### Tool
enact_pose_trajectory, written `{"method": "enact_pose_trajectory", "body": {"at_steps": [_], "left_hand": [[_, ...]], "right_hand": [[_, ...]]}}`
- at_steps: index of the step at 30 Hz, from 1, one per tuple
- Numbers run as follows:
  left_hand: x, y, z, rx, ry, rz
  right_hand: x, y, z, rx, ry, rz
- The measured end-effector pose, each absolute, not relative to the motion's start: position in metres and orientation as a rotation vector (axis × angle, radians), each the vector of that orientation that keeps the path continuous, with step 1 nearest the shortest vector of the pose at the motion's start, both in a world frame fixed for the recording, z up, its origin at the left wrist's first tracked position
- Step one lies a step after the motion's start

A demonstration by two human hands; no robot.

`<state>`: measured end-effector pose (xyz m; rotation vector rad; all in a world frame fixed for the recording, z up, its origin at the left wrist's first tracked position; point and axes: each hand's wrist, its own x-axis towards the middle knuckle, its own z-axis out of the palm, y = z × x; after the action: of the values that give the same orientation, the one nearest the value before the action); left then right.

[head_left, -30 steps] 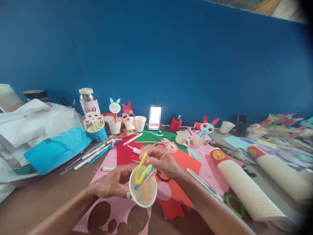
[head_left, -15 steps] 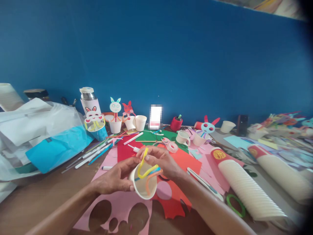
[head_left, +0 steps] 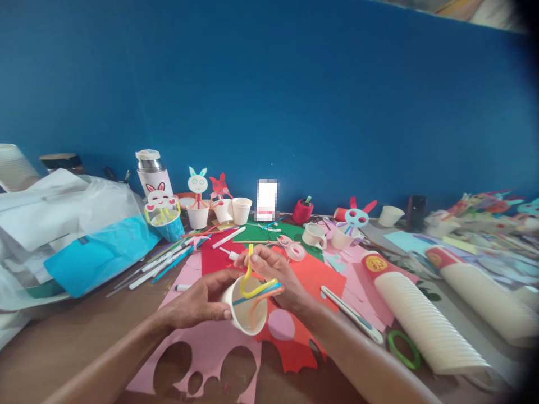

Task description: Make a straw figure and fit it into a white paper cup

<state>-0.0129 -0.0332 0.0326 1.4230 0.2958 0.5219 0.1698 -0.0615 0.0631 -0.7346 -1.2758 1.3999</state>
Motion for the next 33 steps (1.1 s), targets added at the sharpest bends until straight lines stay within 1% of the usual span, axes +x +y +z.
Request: {"method": "enact_pose_trajectory", "body": {"at_steps": [6,20,24,33], "left_hand": [[-0.013,-0.031,0.036,1.416,0.324,0.508],[-0.013,-0.031,0.033,1.404,0.336,0.526],[-0.013,-0.032,0.032,1.384,0.333,0.499],[-0.010,-0.033,0.034,1.383,0.328,0.497]], "right_hand": [[0.170,-0.061,0.063,-0.766,-1.304,1.274],[0.168,-0.067,0.060,-0.842,-1.392,0.805],[0.168,-0.066,0.059,-0.817,-1.346,0.805],[0.171,-0.057,0.062,-0.902,-1.138,1.000]]}}
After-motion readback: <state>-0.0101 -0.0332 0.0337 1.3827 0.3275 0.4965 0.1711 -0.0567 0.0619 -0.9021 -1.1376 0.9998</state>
